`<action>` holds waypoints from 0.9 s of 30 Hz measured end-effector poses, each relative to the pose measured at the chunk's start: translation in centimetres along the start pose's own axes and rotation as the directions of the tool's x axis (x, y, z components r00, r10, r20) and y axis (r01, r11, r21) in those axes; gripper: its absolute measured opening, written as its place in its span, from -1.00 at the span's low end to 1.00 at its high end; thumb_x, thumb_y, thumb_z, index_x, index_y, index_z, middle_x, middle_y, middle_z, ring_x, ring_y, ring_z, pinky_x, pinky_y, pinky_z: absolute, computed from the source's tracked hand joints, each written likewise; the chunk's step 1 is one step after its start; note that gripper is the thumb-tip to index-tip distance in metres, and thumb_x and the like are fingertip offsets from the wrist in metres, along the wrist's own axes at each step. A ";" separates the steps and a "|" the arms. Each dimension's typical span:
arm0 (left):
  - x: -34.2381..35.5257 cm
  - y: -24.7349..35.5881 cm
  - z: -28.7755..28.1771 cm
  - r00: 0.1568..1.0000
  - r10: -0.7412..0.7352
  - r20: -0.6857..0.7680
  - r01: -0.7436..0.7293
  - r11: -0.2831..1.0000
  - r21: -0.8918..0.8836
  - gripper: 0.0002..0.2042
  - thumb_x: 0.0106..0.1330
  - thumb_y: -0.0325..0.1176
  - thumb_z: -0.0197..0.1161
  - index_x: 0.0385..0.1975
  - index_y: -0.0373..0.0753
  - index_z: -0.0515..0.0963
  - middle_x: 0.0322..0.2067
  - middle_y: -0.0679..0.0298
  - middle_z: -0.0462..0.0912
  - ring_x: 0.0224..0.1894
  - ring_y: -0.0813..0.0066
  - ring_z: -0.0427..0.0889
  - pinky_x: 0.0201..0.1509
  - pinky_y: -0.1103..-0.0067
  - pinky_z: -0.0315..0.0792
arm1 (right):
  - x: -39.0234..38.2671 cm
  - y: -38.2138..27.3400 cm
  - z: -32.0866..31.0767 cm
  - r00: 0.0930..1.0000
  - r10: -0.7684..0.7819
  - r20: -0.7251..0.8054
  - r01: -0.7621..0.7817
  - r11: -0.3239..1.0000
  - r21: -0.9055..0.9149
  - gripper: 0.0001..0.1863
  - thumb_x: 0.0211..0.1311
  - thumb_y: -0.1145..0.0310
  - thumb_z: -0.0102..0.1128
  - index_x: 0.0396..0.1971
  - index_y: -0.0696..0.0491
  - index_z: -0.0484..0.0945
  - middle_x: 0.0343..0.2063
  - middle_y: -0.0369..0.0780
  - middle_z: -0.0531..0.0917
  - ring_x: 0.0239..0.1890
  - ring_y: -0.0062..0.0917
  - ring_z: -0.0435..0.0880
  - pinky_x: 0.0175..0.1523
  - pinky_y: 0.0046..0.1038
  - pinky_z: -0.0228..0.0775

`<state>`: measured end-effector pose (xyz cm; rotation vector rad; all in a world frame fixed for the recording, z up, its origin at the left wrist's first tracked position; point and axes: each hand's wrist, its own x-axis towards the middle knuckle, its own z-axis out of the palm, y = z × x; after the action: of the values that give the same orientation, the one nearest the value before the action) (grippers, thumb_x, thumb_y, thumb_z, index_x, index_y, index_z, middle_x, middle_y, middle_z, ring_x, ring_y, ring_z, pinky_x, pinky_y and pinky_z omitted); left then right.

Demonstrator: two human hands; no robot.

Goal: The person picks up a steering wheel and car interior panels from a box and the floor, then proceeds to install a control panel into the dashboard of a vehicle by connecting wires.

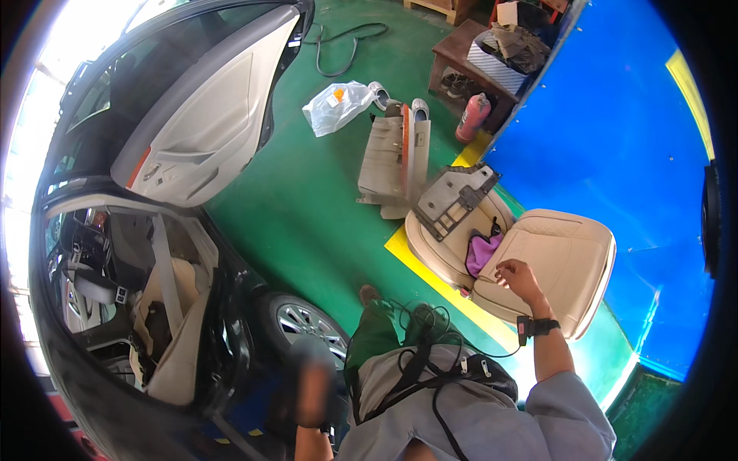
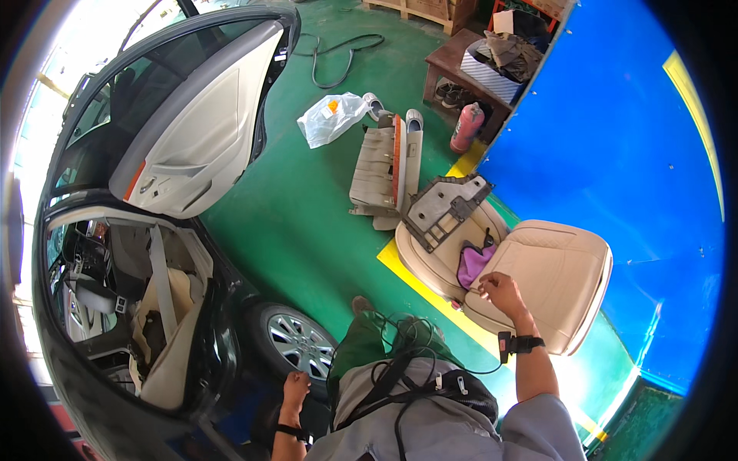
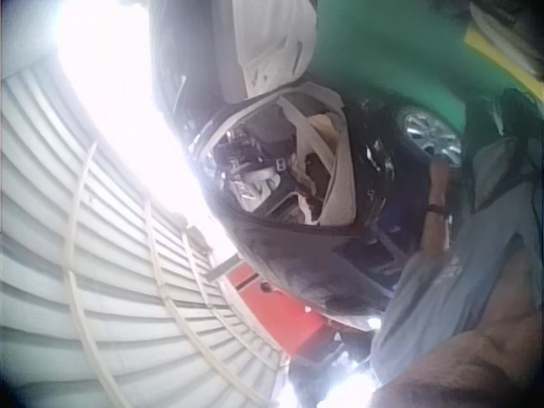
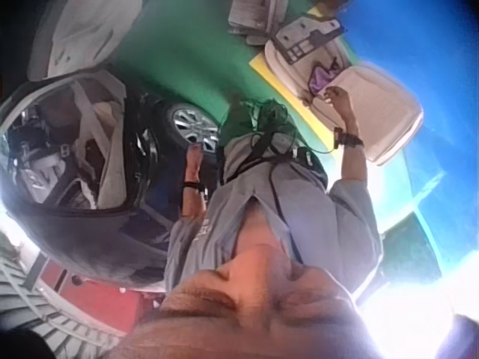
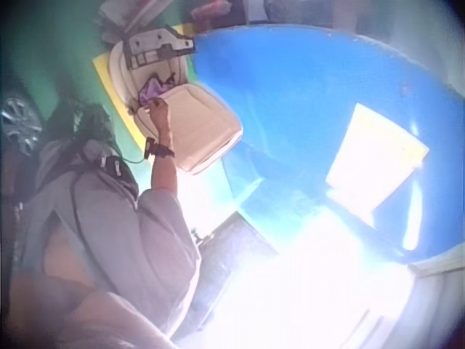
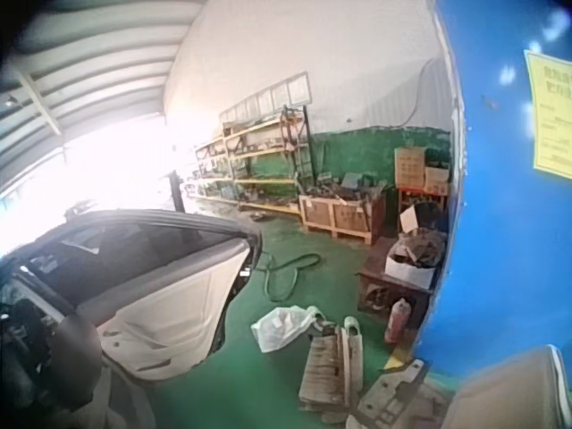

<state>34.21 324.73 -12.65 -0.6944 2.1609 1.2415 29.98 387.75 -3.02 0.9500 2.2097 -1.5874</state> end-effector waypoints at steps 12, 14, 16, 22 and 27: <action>22.8 26.3 -1.3 0.984 0.100 0.149 -0.164 0.838 0.521 -0.64 0.24 -0.11 0.18 -0.23 -0.32 0.61 -0.25 -0.03 0.70 -0.09 -0.01 0.67 0.01 0.32 0.51 | 22.1 -3.5 9.8 0.993 0.106 -0.044 -0.108 0.993 -0.051 -0.78 0.15 0.46 0.12 -0.24 0.20 0.62 -0.42 -0.14 0.73 -0.44 -0.49 0.75 -0.33 -0.46 0.58; 29.5 24.2 -0.1 0.988 0.111 0.110 -0.156 0.757 0.635 -0.65 0.25 -0.12 0.17 -0.22 -0.31 0.60 -0.27 -0.01 0.71 -0.12 0.01 0.68 -0.01 0.32 0.52 | 28.7 -2.1 12.9 0.994 0.111 -0.017 -0.112 0.985 -0.133 -0.78 0.14 0.40 0.10 -0.28 0.15 0.65 -0.42 -0.12 0.73 -0.41 -0.41 0.75 -0.25 -0.41 0.58; 32.6 23.0 1.4 0.946 0.207 0.249 -0.321 0.693 0.645 -0.68 0.25 -0.13 0.17 -0.27 -0.30 0.58 -0.28 0.00 0.70 -0.15 0.01 0.68 -0.05 0.29 0.53 | 33.1 -2.2 15.2 0.987 0.157 0.041 -0.136 0.937 -0.321 -0.74 0.09 0.31 0.06 -0.32 0.06 0.68 -0.37 -0.05 0.72 -0.30 -0.21 0.74 -0.09 -0.30 0.56; 40.8 26.0 9.2 0.881 0.160 0.445 -0.453 0.558 0.696 -0.71 0.17 -0.16 0.26 -0.33 -0.29 0.56 -0.34 -0.03 0.67 -0.21 -0.09 0.64 -0.12 0.23 0.53 | 46.0 1.5 21.7 0.960 0.266 -0.091 -0.281 0.927 -0.248 -0.58 0.05 0.22 0.30 -0.11 0.12 0.56 -0.23 -0.05 0.71 -0.09 -0.19 0.68 0.07 -0.25 0.48; 45.2 25.8 14.5 0.909 0.056 0.413 -0.373 0.551 0.747 -0.72 0.12 -0.20 0.32 -0.36 -0.31 0.54 -0.35 -0.02 0.62 -0.25 -0.09 0.61 -0.18 0.20 0.52 | 56.0 2.6 24.6 0.925 0.351 -0.147 -0.378 0.893 -0.244 -0.27 0.02 0.14 0.38 0.14 0.21 0.34 0.01 0.13 0.57 0.14 -0.03 0.52 0.22 -0.17 0.37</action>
<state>-12.51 341.57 -33.96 0.2044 2.2129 0.2734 -14.43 385.64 -45.11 1.2899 2.0795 -1.0633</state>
